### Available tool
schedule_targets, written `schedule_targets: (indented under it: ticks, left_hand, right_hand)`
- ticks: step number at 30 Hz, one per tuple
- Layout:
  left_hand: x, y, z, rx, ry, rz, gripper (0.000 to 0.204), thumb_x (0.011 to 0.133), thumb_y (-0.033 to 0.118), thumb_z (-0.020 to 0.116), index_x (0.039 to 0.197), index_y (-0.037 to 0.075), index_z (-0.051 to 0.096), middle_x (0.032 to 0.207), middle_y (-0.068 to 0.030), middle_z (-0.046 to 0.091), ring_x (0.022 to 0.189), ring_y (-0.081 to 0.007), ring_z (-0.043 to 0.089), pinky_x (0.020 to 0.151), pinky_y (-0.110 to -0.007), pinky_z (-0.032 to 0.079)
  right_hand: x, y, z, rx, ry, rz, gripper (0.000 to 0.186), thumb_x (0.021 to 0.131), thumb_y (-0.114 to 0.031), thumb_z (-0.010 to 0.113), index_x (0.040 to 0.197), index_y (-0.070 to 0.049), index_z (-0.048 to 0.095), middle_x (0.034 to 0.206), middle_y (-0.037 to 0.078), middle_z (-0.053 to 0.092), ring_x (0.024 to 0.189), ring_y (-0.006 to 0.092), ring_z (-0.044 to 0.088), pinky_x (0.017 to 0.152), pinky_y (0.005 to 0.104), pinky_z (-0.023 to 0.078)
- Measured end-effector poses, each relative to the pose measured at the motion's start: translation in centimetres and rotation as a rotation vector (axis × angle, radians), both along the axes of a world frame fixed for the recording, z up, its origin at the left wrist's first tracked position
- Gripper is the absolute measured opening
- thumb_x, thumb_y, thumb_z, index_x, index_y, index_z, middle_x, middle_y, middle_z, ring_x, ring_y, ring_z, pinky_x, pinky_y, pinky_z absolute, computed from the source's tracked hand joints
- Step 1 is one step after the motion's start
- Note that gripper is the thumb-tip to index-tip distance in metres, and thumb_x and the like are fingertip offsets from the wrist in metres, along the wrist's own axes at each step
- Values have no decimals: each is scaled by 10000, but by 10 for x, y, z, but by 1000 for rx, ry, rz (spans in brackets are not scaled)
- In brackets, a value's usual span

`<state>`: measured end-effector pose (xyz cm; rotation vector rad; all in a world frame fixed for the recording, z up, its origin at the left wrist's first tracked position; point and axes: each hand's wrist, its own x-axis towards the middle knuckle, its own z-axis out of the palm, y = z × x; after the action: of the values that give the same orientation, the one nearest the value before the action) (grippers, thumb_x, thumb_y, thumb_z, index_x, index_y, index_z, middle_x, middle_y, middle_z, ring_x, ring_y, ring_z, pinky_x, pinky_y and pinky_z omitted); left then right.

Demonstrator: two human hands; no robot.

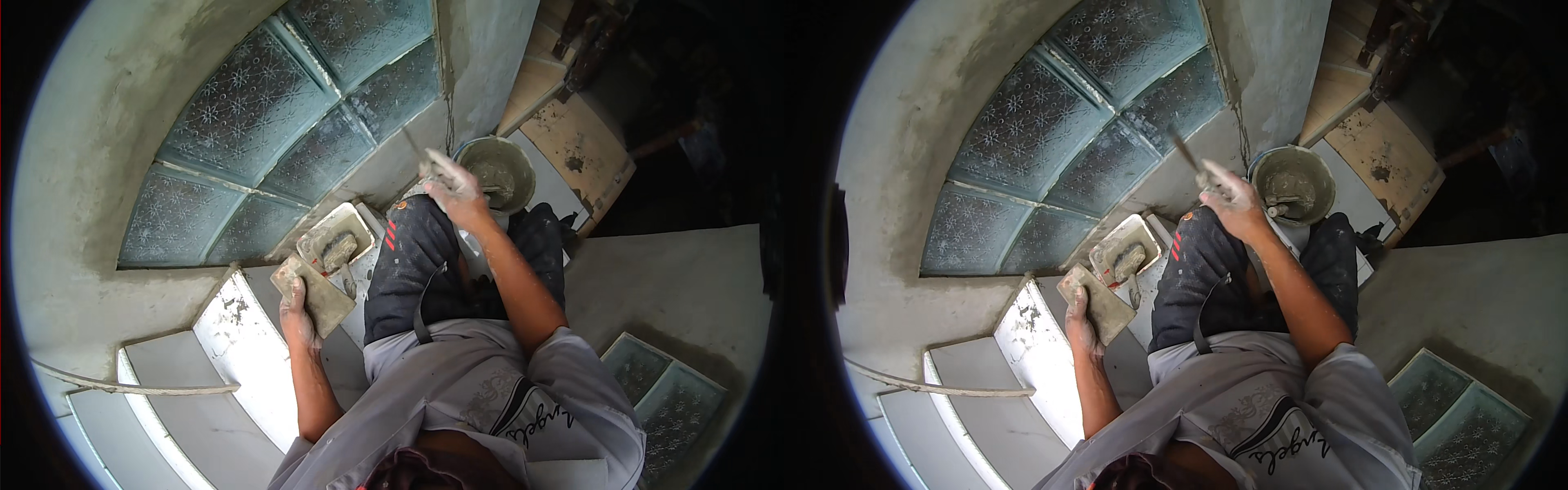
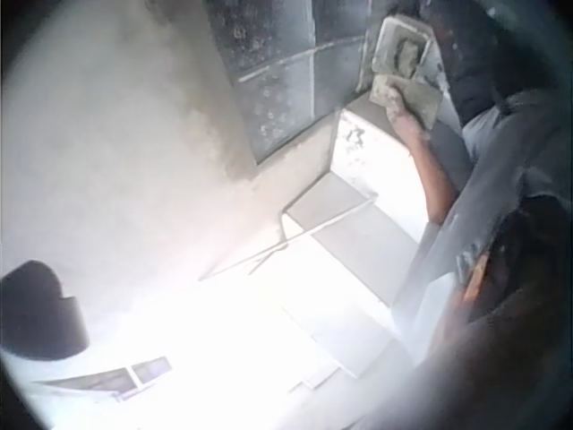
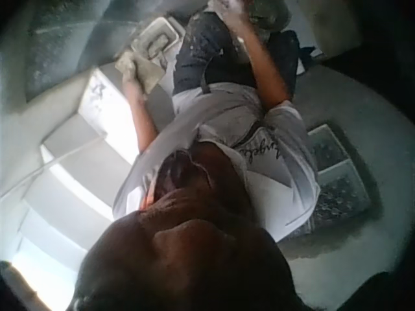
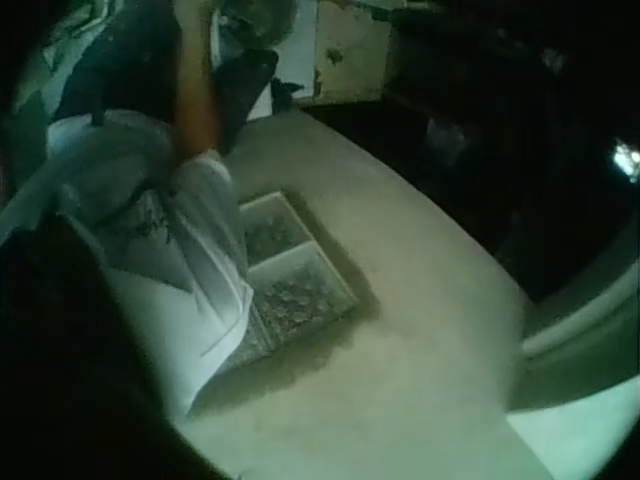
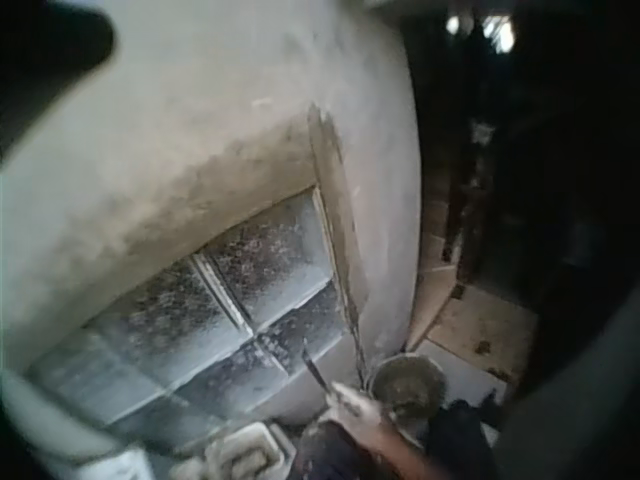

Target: The person applies plaster to a wall surface around a window using a putty knife and a brush.

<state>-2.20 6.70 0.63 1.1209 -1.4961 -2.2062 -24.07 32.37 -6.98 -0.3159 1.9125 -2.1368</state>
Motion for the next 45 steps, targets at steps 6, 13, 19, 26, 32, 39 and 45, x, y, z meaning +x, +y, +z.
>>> schedule_targets:
  ticks: [6, 13, 19, 26, 32, 39, 45]
  left_hand:
    - [-13, 17, 2, -46, -44, -50, 476, 985, 307, 615, 1331, -3, 509, 1187, -143, 639, 1009, -245, 671, 883, -395, 570]
    - [-19, 31, 9, -88, -77, -68, 395, 982, 290, 624, 1258, 15, 561, 1101, -114, 668, 927, -214, 683, 828, -367, 578]
    - [-25, 39, 14, -102, -119, -52, 399, 980, 291, 634, 1263, 17, 572, 1100, -103, 672, 931, -200, 678, 827, -352, 569]
    - [-28, 36, 8, -84, -110, -57, 390, 977, 299, 639, 1243, 20, 585, 1090, -96, 677, 924, -194, 676, 820, -343, 566]
    - [-33, 41, 10, -85, -119, -79, 369, 976, 302, 642, 1215, 24, 600, 1083, -88, 680, 923, -177, 669, 818, -333, 559]
    - [-29, 42, 6, -103, -118, -89, 381, 971, 316, 650, 1213, 26, 602, 1071, -84, 681, 915, -177, 663, 821, -329, 550]
    - [-27, 41, 6, -79, -103, -60, 382, 960, 328, 665, 1192, 28, 615, 1061, -79, 680, 908, -175, 659, 818, -330, 549]
  right_hand:
    - [-75, 19, -61, 234, 99, -431, 622, 821, -9, 708, 1410, -114, 538, 1241, 165, 663, 1130, 262, 633, 974, 352, 492]
    - [-93, -1, -106, 272, 136, -457, 644, 790, 6, 715, 1399, -113, 544, 1283, 217, 628, 1193, 359, 596, 1039, 388, 450]
    - [-98, -14, -114, 249, 188, -471, 632, 794, -8, 723, 1394, -90, 542, 1326, 215, 603, 1227, 358, 573, 1063, 388, 430]
    - [-117, -12, -98, 205, 242, -507, 625, 797, -14, 730, 1390, -87, 546, 1286, 203, 625, 1186, 344, 595, 1037, 381, 444]
    - [-136, 3, -90, 27, 148, -545, 627, 792, 13, 717, 1387, -101, 556, 1214, 174, 655, 1105, 289, 627, 997, 357, 463]
    - [-104, -14, -88, 253, 317, -515, 611, 797, -8, 722, 1378, -105, 560, 1224, 201, 642, 1122, 349, 619, 998, 402, 471]
    - [-141, -2, -50, 206, 324, -609, 606, 802, -20, 729, 1376, -130, 570, 1170, 179, 655, 1065, 332, 630, 957, 390, 480]
